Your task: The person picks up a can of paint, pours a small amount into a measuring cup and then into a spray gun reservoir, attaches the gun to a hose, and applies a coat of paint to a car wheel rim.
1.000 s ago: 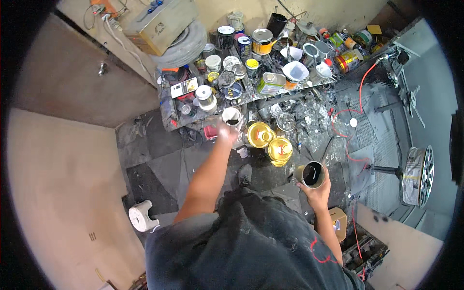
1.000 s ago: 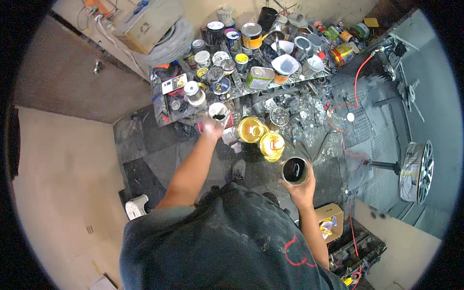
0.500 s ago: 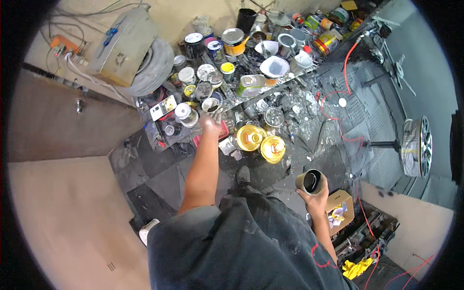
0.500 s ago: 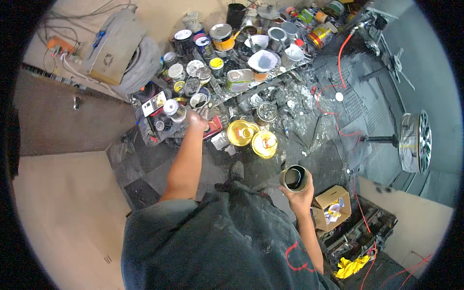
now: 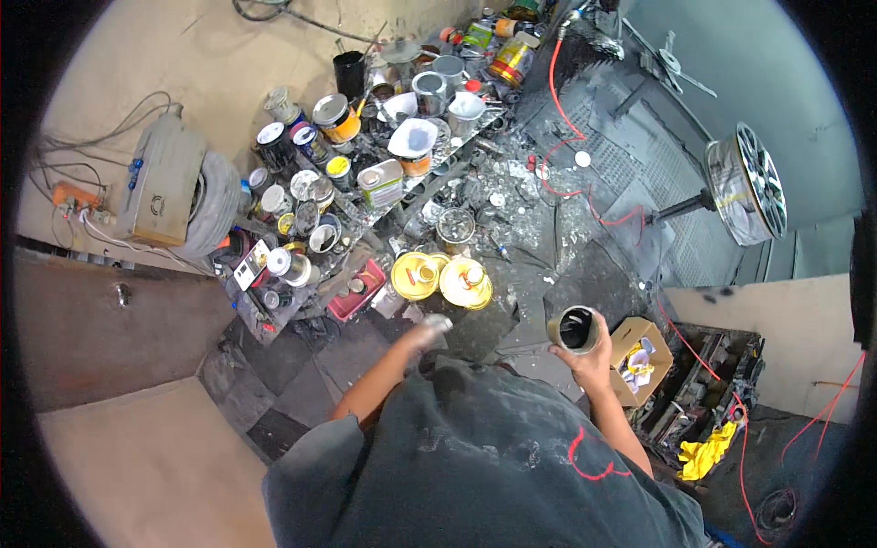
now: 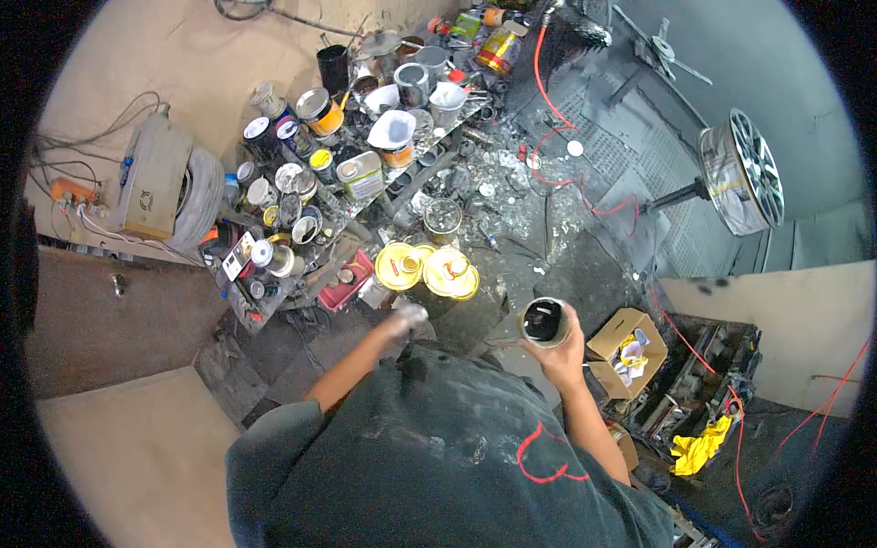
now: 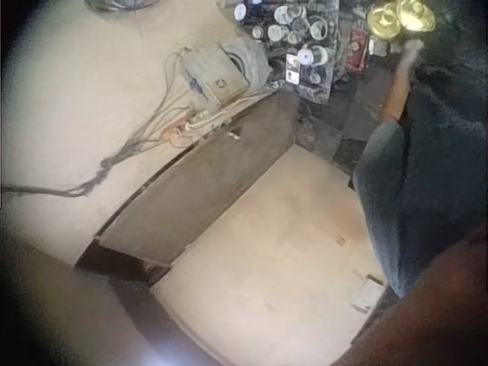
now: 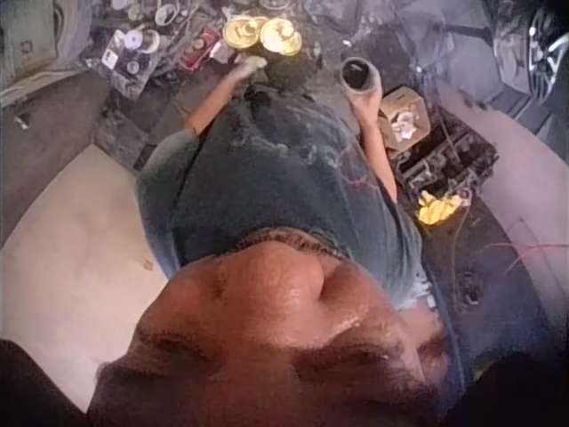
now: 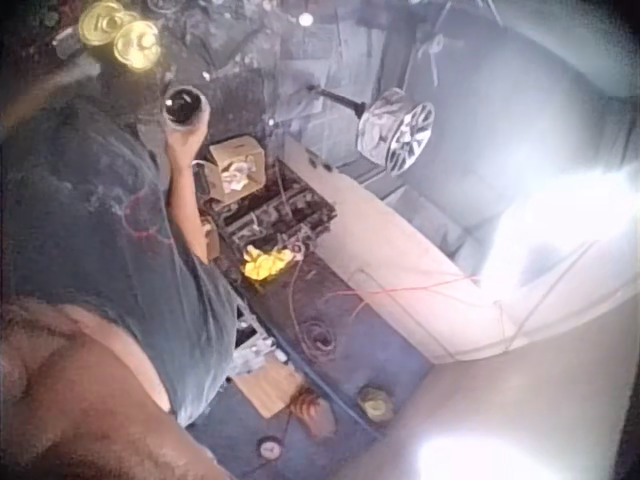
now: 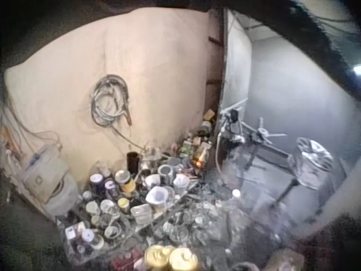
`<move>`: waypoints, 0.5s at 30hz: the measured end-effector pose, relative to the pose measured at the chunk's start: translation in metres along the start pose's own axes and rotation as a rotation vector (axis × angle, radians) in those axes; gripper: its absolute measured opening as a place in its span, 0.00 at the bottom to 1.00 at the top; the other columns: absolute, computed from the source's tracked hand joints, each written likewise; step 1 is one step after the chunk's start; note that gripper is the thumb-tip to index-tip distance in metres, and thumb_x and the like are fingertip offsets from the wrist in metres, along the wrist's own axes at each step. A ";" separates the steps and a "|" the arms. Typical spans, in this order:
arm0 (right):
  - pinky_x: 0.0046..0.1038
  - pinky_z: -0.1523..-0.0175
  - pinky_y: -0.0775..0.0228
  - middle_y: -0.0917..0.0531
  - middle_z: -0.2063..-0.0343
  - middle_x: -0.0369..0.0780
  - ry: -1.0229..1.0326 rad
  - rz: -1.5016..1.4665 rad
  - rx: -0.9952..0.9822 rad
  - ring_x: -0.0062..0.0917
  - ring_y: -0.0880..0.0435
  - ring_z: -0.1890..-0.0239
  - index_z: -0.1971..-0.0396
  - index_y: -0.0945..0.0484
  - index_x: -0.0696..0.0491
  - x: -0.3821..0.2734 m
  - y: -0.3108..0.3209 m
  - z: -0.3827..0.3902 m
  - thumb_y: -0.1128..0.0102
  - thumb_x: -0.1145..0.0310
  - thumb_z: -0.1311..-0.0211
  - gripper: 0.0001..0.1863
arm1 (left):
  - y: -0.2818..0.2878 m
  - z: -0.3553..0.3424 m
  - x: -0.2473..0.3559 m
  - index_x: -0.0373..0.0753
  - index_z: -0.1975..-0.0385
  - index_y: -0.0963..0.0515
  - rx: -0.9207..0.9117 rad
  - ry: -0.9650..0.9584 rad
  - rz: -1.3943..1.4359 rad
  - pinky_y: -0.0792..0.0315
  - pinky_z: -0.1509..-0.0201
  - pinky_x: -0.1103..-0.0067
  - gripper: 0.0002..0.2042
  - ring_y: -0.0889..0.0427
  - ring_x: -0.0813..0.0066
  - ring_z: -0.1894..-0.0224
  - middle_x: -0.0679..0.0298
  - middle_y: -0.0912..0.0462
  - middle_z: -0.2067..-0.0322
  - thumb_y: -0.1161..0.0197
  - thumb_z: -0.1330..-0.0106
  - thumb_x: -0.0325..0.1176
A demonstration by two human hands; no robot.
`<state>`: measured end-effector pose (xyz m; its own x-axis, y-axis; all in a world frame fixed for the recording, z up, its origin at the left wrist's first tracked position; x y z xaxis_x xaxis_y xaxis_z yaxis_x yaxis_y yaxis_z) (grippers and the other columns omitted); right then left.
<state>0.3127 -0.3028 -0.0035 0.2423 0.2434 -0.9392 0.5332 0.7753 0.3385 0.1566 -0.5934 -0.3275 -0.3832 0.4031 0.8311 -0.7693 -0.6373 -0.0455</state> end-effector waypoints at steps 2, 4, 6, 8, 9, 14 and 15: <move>0.30 0.40 0.31 0.21 0.52 0.41 0.021 0.089 -0.009 0.29 0.21 0.48 0.46 0.30 0.59 -0.006 0.016 -0.009 0.16 0.70 0.67 0.43 | -0.063 0.024 -0.033 0.36 0.43 0.25 -0.359 -0.003 -0.236 0.34 0.37 0.72 0.24 0.25 0.68 0.45 0.61 0.21 0.48 0.40 0.33 0.46; 0.30 0.40 0.32 0.20 0.53 0.41 0.081 0.046 0.070 0.29 0.21 0.48 0.46 0.30 0.59 0.006 0.038 -0.009 0.17 0.70 0.66 0.43 | -0.080 0.047 -0.001 0.35 0.43 0.25 -0.499 0.059 -0.219 0.36 0.36 0.74 0.23 0.27 0.70 0.43 0.63 0.23 0.45 0.40 0.32 0.44; 0.30 0.40 0.32 0.20 0.53 0.42 0.088 0.030 0.076 0.29 0.21 0.48 0.45 0.31 0.59 0.017 0.060 0.000 0.16 0.68 0.67 0.44 | -0.100 0.083 0.064 0.35 0.43 0.26 -0.649 0.134 -0.226 0.37 0.35 0.76 0.22 0.30 0.72 0.41 0.65 0.25 0.42 0.41 0.32 0.42; 0.31 0.39 0.32 0.20 0.52 0.43 0.065 0.048 0.016 0.30 0.21 0.47 0.45 0.30 0.58 0.014 0.086 0.010 0.15 0.66 0.67 0.44 | -0.120 0.107 0.107 0.35 0.41 0.26 -0.588 0.332 -0.111 0.39 0.34 0.76 0.22 0.29 0.73 0.41 0.64 0.25 0.41 0.40 0.32 0.39; 0.31 0.39 0.32 0.20 0.51 0.43 0.089 0.025 0.051 0.31 0.21 0.46 0.45 0.30 0.58 0.030 0.100 0.013 0.15 0.65 0.67 0.44 | -0.131 0.107 0.117 0.35 0.41 0.27 -0.578 0.394 -0.087 0.39 0.33 0.77 0.22 0.29 0.73 0.41 0.63 0.25 0.41 0.40 0.33 0.38; 0.34 0.40 0.30 0.21 0.50 0.44 0.226 0.224 0.178 0.34 0.21 0.47 0.45 0.28 0.57 0.058 0.156 0.032 0.14 0.57 0.68 0.46 | -0.150 0.089 0.094 0.36 0.39 0.28 -0.525 0.080 -0.616 0.33 0.38 0.73 0.23 0.24 0.71 0.45 0.58 0.20 0.46 0.40 0.34 0.37; 0.35 0.39 0.31 0.22 0.48 0.46 0.193 0.108 0.104 0.36 0.23 0.44 0.44 0.29 0.56 0.063 0.166 0.038 0.15 0.57 0.67 0.47 | -0.154 0.080 0.095 0.36 0.40 0.27 -0.450 0.151 -0.679 0.31 0.39 0.73 0.23 0.23 0.70 0.46 0.58 0.19 0.48 0.39 0.34 0.36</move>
Point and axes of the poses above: each hand's wrist, its own z-axis away from the middle knuckle, its own y-axis out of the back of the hand, x = y × z, the point moved 4 cm from there along -z, towards the middle knuckle
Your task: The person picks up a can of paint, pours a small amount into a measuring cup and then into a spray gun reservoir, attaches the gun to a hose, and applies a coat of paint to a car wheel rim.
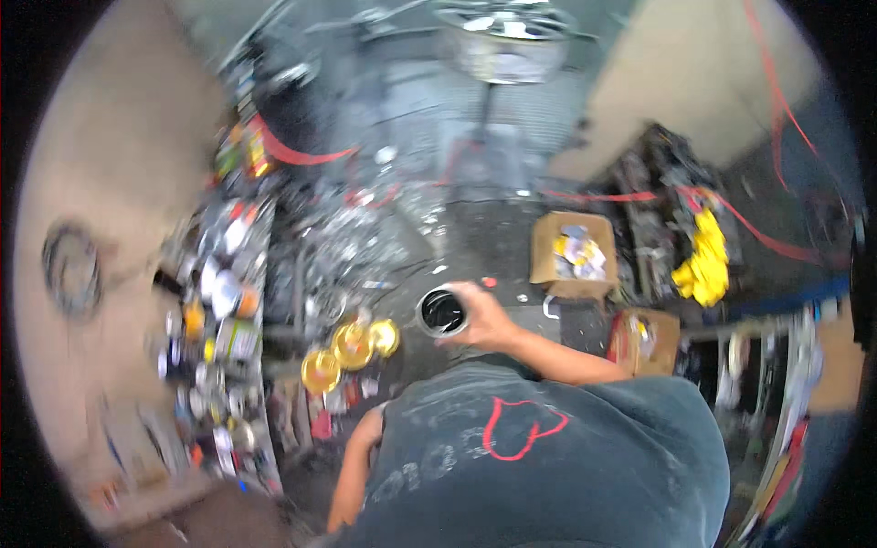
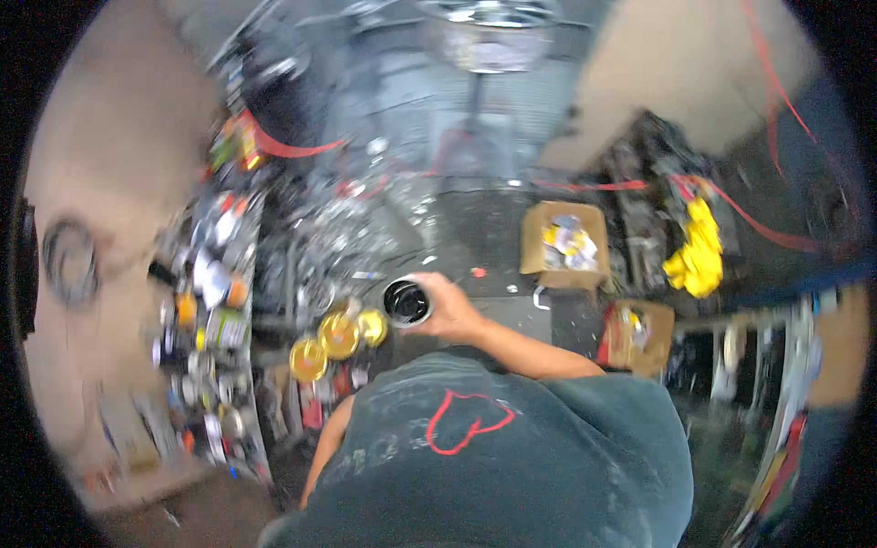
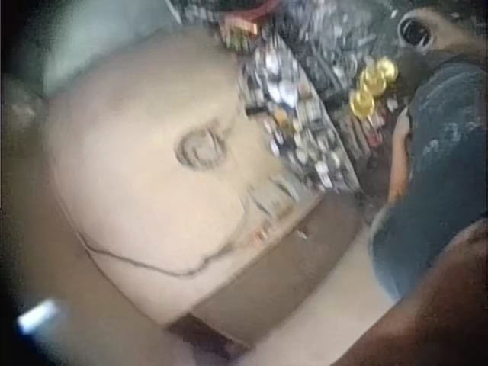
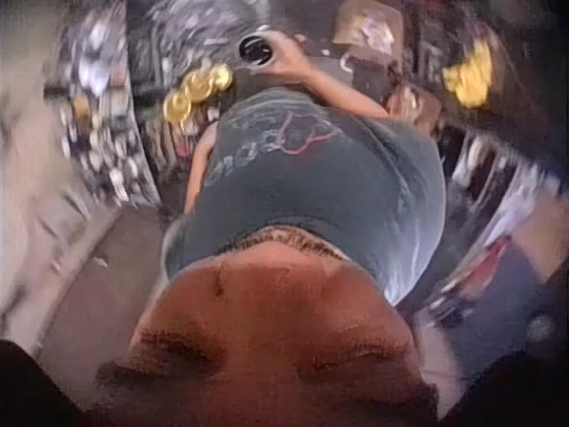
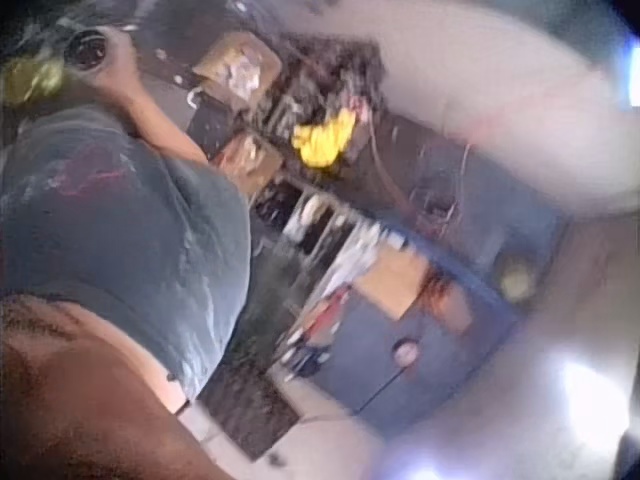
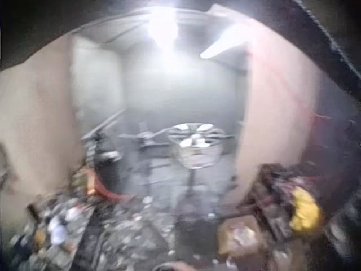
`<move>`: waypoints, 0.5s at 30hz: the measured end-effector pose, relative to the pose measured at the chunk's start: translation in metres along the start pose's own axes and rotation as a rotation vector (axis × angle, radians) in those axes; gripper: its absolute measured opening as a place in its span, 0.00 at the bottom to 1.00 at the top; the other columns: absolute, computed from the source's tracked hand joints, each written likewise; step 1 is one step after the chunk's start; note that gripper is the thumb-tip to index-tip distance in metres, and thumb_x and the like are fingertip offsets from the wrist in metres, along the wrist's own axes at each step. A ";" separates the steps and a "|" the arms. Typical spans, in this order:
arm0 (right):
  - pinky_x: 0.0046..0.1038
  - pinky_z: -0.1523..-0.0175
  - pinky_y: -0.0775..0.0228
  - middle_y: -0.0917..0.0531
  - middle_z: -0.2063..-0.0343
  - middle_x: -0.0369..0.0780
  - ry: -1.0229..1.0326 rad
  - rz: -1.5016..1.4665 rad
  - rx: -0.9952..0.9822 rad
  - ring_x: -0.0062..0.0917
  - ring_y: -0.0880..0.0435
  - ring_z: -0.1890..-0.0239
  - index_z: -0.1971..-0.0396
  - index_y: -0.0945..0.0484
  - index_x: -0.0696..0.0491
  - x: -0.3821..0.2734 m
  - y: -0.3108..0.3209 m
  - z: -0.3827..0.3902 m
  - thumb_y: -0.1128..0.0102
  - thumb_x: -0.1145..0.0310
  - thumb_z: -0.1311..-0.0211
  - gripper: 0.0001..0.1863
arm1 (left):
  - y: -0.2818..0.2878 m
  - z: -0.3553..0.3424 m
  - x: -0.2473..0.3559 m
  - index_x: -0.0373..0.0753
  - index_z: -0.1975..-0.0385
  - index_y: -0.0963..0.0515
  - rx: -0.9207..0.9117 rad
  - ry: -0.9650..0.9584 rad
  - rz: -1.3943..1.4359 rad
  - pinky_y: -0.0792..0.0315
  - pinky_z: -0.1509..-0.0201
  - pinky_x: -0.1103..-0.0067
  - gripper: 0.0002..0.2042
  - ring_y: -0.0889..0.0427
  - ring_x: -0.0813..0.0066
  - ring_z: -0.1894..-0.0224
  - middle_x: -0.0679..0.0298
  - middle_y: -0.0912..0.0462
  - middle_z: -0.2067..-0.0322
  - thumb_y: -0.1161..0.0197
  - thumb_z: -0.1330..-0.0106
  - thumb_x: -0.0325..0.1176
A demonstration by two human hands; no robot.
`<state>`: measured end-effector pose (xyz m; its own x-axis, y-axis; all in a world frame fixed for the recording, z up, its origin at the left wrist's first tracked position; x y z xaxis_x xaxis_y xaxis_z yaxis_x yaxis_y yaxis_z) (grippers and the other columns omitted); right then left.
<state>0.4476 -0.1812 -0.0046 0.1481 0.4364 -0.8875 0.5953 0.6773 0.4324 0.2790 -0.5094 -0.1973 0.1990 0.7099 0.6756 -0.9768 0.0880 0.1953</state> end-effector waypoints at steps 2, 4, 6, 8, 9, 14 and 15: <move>0.37 0.38 0.33 0.22 0.49 0.46 0.000 0.039 -0.001 0.41 0.24 0.44 0.44 0.28 0.56 0.011 0.033 0.014 0.15 0.55 0.67 0.46 | -0.001 -0.032 0.027 0.36 0.42 0.26 0.049 -0.137 0.025 0.30 0.41 0.75 0.21 0.22 0.72 0.48 0.58 0.18 0.50 0.38 0.34 0.35; 0.37 0.38 0.33 0.21 0.49 0.45 -0.005 0.036 0.153 0.39 0.25 0.43 0.45 0.27 0.56 0.030 0.070 0.032 0.16 0.54 0.66 0.45 | -0.002 -0.045 0.136 0.34 0.44 0.25 0.171 -0.373 0.005 0.29 0.44 0.79 0.18 0.21 0.76 0.49 0.60 0.18 0.53 0.38 0.33 0.30; 0.37 0.38 0.33 0.21 0.50 0.45 0.006 0.037 0.240 0.39 0.25 0.44 0.45 0.27 0.56 0.035 0.091 0.039 0.17 0.54 0.65 0.44 | -0.017 -0.070 0.181 0.35 0.43 0.27 0.106 -0.362 0.190 0.28 0.44 0.79 0.17 0.22 0.76 0.49 0.62 0.19 0.52 0.40 0.31 0.27; 0.36 0.39 0.32 0.21 0.51 0.45 -0.029 0.036 0.281 0.39 0.24 0.45 0.45 0.27 0.56 0.041 0.111 0.055 0.17 0.55 0.65 0.44 | -0.039 -0.079 0.256 0.36 0.41 0.29 -0.046 -0.358 0.286 0.27 0.46 0.80 0.18 0.23 0.77 0.50 0.63 0.20 0.50 0.42 0.30 0.25; 0.36 0.39 0.32 0.21 0.50 0.45 0.038 0.028 0.348 0.39 0.23 0.45 0.45 0.27 0.55 0.045 0.114 0.066 0.17 0.56 0.64 0.43 | -0.047 -0.083 0.280 0.38 0.38 0.32 -0.114 -0.333 0.242 0.27 0.49 0.81 0.20 0.22 0.76 0.50 0.62 0.21 0.48 0.43 0.29 0.30; 0.38 0.40 0.33 0.20 0.51 0.44 -0.082 0.039 0.501 0.41 0.23 0.46 0.46 0.26 0.54 0.054 0.163 0.121 0.19 0.57 0.64 0.41 | -0.105 -0.116 0.351 0.40 0.33 0.39 -0.490 -0.279 0.538 0.23 0.50 0.73 0.26 0.20 0.67 0.49 0.59 0.24 0.45 0.44 0.27 0.41; 0.37 0.40 0.32 0.20 0.52 0.44 -0.127 0.062 0.548 0.39 0.23 0.47 0.47 0.25 0.53 0.057 0.173 0.132 0.19 0.57 0.64 0.40 | -0.120 -0.121 0.365 0.40 0.34 0.39 -0.588 -0.243 0.543 0.23 0.50 0.72 0.26 0.20 0.67 0.49 0.58 0.24 0.45 0.44 0.27 0.41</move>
Point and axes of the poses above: each hand's wrist, its own z-axis away from the middle knuckle, its own y-axis out of the back of the hand, x = y × z, the point moved 4 cm from there along -z, towards the middle knuckle
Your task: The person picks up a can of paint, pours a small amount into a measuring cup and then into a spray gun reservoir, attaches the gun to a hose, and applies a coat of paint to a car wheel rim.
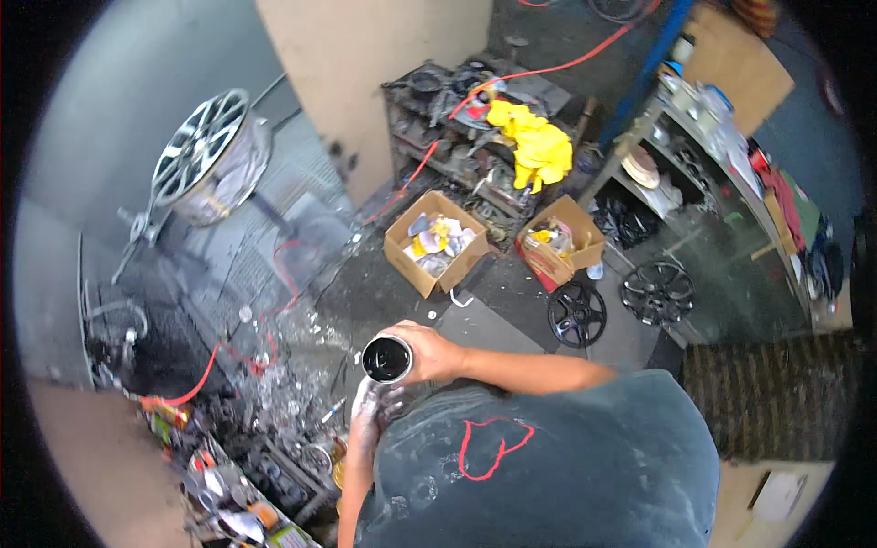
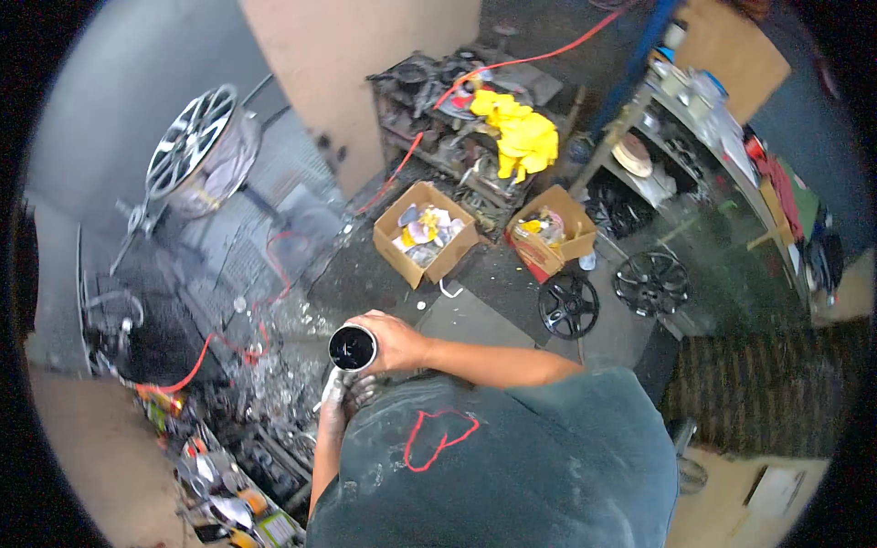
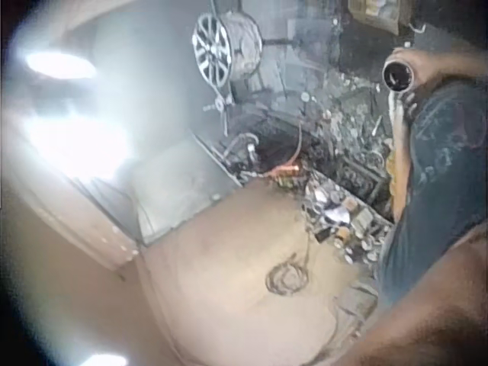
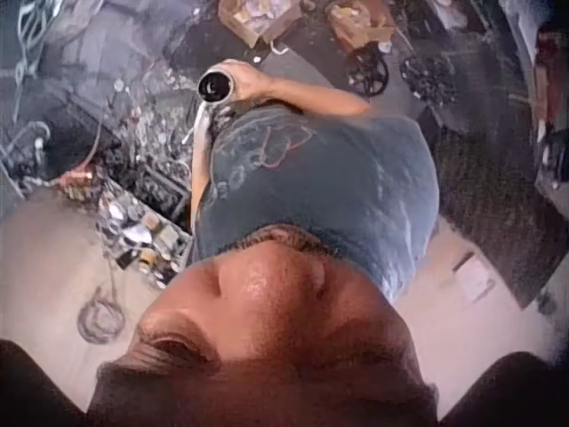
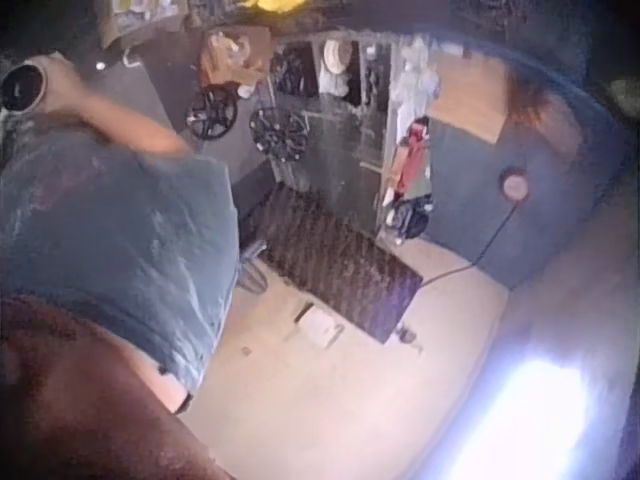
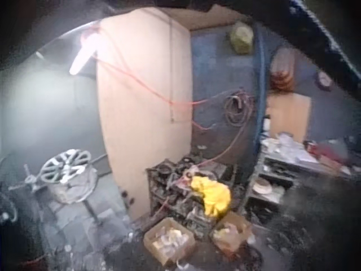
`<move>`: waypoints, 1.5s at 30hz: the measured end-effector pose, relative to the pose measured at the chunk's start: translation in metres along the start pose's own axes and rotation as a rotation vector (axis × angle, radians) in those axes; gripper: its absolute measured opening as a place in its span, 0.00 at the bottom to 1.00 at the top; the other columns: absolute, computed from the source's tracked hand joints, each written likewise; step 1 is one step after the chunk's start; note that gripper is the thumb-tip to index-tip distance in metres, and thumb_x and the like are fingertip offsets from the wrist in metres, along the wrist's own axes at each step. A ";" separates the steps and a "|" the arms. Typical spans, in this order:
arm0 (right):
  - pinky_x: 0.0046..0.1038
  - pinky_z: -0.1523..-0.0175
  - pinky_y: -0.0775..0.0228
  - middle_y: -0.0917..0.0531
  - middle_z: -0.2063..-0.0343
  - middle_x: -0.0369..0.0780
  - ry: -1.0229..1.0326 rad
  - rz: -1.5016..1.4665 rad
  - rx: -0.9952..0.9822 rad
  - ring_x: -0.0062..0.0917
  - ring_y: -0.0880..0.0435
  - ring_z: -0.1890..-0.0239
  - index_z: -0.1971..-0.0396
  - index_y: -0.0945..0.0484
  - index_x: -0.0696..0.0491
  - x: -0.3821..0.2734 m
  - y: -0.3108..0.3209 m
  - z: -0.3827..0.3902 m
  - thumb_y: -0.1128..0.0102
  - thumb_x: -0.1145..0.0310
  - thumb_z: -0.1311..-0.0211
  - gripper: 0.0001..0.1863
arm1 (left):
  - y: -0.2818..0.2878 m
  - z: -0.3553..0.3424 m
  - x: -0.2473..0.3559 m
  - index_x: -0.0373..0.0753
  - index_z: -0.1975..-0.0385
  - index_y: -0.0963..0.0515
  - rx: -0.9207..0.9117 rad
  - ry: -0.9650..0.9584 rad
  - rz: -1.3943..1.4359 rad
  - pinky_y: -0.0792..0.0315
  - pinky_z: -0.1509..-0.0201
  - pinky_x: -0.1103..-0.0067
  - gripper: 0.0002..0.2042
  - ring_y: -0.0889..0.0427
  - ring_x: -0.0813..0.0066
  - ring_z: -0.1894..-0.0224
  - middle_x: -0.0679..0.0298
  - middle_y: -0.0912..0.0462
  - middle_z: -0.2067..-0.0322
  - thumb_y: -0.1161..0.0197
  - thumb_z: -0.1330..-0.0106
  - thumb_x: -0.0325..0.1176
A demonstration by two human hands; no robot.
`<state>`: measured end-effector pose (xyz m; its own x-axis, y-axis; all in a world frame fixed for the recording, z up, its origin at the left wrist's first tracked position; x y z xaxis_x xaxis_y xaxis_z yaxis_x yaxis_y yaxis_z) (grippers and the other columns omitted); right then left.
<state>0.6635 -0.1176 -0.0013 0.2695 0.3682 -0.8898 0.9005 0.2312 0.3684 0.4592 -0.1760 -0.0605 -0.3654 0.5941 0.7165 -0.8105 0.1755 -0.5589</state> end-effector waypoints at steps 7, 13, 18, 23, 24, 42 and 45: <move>0.40 0.39 0.34 0.21 0.51 0.43 -0.127 0.102 0.298 0.41 0.24 0.47 0.47 0.27 0.53 0.036 0.043 0.036 0.19 0.52 0.67 0.43 | -0.042 -0.086 -0.002 0.37 0.37 0.35 -0.093 0.203 -0.202 0.19 0.56 0.71 0.22 0.18 0.67 0.51 0.59 0.22 0.47 0.45 0.27 0.38; 0.40 0.37 0.36 0.22 0.47 0.45 -0.295 0.156 0.382 0.42 0.26 0.43 0.43 0.29 0.53 0.050 0.082 0.042 0.20 0.54 0.66 0.45 | -0.064 -0.153 -0.005 0.34 0.47 0.28 -0.159 0.332 -0.244 0.20 0.57 0.73 0.19 0.16 0.70 0.59 0.61 0.18 0.55 0.42 0.29 0.42; 0.39 0.31 0.41 0.26 0.41 0.51 -0.373 0.124 0.366 0.44 0.30 0.37 0.33 0.39 0.56 0.105 0.081 0.037 0.23 0.47 0.59 0.54 | -0.060 -0.215 0.011 0.36 0.48 0.27 -0.208 0.370 -0.322 0.22 0.58 0.76 0.18 0.16 0.73 0.61 0.63 0.17 0.60 0.40 0.31 0.41; 0.40 0.36 0.34 0.22 0.46 0.54 -1.066 0.043 0.010 0.45 0.24 0.41 0.40 0.28 0.57 0.297 0.000 0.161 0.32 0.47 0.54 0.42 | -0.038 -0.280 0.038 0.36 0.51 0.25 -0.140 0.401 -0.445 0.24 0.58 0.78 0.16 0.17 0.74 0.63 0.63 0.16 0.62 0.39 0.31 0.41; 0.40 0.37 0.34 0.22 0.46 0.54 -1.181 0.075 -0.088 0.45 0.24 0.42 0.42 0.27 0.57 0.299 0.002 0.179 0.32 0.47 0.54 0.41 | -0.033 -0.294 0.042 0.36 0.51 0.24 -0.159 0.407 -0.450 0.26 0.57 0.78 0.17 0.17 0.75 0.62 0.64 0.16 0.62 0.39 0.32 0.41; 0.45 0.57 0.25 0.16 0.70 0.50 -1.149 0.487 -0.176 0.46 0.16 0.63 0.69 0.17 0.56 0.243 0.260 0.120 0.40 0.63 0.52 0.13 | -0.108 -0.435 0.021 0.36 0.54 0.25 -0.268 0.512 -0.459 0.25 0.57 0.75 0.15 0.19 0.72 0.63 0.63 0.19 0.66 0.39 0.32 0.40; 0.43 0.55 0.24 0.15 0.66 0.51 -1.054 0.582 -0.132 0.46 0.16 0.60 0.65 0.16 0.55 0.185 0.364 0.088 0.35 0.64 0.53 0.15 | -0.163 -0.434 0.015 0.38 0.54 0.25 -0.254 0.413 -0.460 0.23 0.60 0.74 0.19 0.16 0.69 0.65 0.60 0.16 0.66 0.40 0.32 0.49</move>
<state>1.0712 -0.0445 -0.0558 0.8238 -0.4523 -0.3417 0.5268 0.3880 0.7563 0.7840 0.1446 -0.1399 0.2382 0.6574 0.7149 -0.6902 0.6325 -0.3516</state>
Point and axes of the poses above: each hand's wrist, its own z-axis away from the middle knuckle, its own y-axis out of the back of the hand, x = y × z, the point moved 4 cm from there along -z, towards the middle knuckle
